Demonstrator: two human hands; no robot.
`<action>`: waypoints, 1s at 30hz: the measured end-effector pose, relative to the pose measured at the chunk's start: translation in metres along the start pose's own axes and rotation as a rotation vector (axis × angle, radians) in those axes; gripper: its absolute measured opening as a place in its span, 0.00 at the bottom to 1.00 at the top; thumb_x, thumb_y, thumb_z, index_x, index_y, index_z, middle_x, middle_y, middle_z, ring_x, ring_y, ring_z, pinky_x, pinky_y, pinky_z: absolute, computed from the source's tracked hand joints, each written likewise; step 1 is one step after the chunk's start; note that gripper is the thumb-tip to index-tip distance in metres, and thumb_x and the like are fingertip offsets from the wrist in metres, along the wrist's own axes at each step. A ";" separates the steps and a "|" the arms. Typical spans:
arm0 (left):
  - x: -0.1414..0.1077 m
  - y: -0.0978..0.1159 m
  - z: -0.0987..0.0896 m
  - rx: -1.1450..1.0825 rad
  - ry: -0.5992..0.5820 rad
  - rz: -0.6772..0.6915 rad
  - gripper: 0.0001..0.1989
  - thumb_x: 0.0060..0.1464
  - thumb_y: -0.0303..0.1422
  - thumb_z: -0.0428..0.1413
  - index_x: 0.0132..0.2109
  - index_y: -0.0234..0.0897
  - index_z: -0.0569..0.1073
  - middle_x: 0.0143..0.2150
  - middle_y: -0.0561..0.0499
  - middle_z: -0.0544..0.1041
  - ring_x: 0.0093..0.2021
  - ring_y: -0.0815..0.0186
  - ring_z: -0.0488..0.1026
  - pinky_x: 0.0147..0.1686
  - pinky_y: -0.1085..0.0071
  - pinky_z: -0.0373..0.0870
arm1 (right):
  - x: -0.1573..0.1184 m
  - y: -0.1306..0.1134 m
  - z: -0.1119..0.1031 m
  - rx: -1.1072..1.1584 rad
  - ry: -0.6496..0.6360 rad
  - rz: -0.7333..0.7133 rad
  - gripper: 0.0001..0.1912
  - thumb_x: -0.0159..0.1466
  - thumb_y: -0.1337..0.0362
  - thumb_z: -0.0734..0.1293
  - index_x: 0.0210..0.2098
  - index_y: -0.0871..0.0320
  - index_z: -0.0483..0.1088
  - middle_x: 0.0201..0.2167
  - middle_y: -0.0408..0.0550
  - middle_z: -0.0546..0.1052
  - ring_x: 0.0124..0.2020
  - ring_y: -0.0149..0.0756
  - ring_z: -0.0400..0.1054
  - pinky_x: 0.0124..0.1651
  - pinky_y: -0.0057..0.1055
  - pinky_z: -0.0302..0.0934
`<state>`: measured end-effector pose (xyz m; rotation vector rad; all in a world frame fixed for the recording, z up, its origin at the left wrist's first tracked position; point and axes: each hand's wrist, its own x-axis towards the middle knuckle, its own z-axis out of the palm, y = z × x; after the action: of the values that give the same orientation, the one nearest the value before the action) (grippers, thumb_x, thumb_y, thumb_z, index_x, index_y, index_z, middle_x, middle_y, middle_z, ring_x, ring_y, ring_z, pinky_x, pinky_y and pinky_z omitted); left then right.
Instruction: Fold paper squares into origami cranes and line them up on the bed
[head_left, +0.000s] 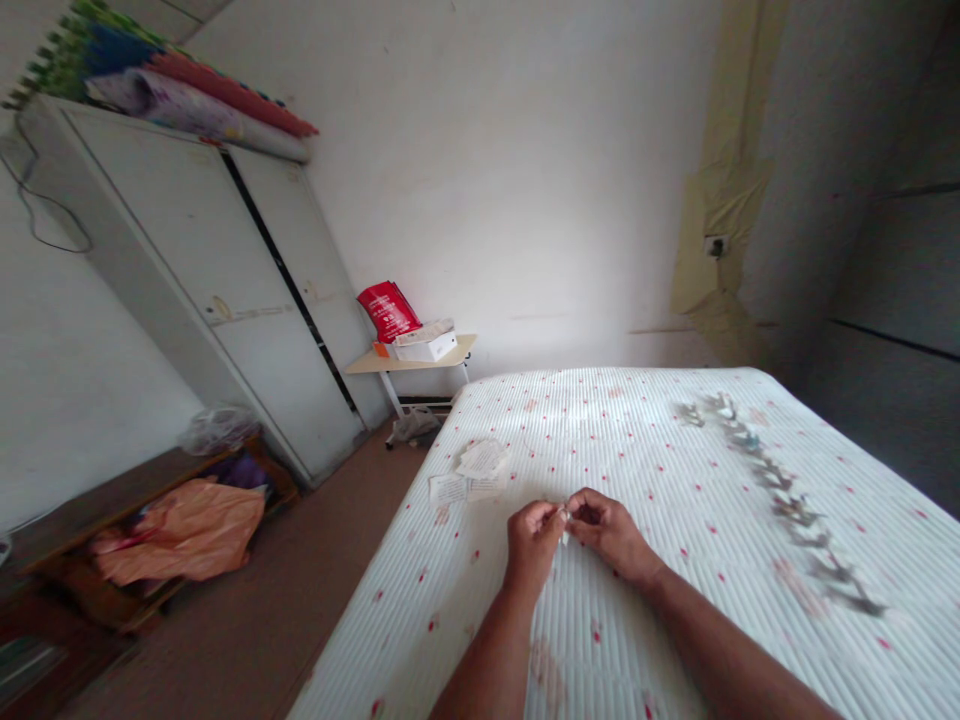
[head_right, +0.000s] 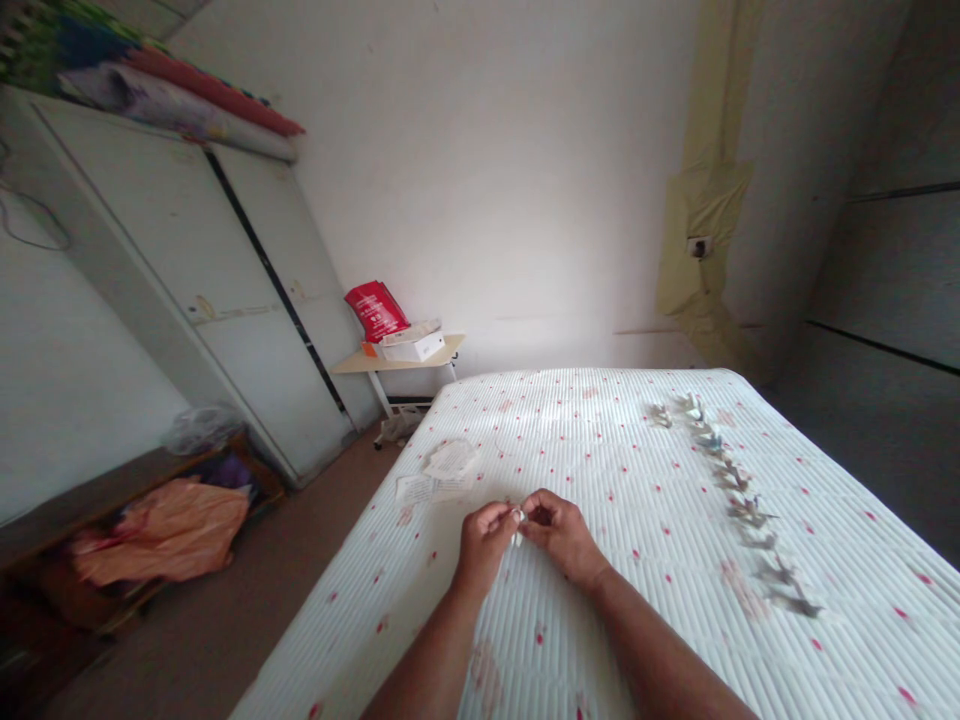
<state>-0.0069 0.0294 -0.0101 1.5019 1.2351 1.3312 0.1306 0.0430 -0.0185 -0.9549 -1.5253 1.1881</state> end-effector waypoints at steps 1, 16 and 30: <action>0.000 0.000 0.000 0.014 -0.001 0.011 0.13 0.49 0.36 0.53 0.30 0.30 0.76 0.23 0.51 0.73 0.24 0.70 0.67 0.24 0.78 0.61 | 0.000 -0.001 0.000 0.002 0.008 0.005 0.11 0.54 0.57 0.67 0.27 0.58 0.64 0.20 0.37 0.63 0.22 0.26 0.56 0.26 0.24 0.51; 0.002 -0.004 0.003 0.047 0.021 0.001 0.17 0.39 0.23 0.54 0.40 0.33 0.76 0.35 0.49 0.78 0.34 0.66 0.73 0.36 0.73 0.69 | 0.000 0.005 0.001 -0.062 0.072 -0.039 0.08 0.56 0.59 0.65 0.29 0.57 0.65 0.21 0.39 0.67 0.21 0.27 0.59 0.25 0.25 0.55; 0.003 -0.005 0.004 0.017 0.045 0.040 0.17 0.40 0.20 0.49 0.37 0.33 0.76 0.35 0.48 0.78 0.36 0.65 0.73 0.38 0.72 0.68 | -0.006 -0.014 -0.004 -0.578 0.068 -0.385 0.09 0.61 0.65 0.60 0.39 0.54 0.71 0.36 0.49 0.72 0.33 0.33 0.69 0.35 0.28 0.63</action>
<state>-0.0037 0.0337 -0.0148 1.5227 1.2535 1.3913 0.1358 0.0350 -0.0061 -0.9882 -1.9341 0.4399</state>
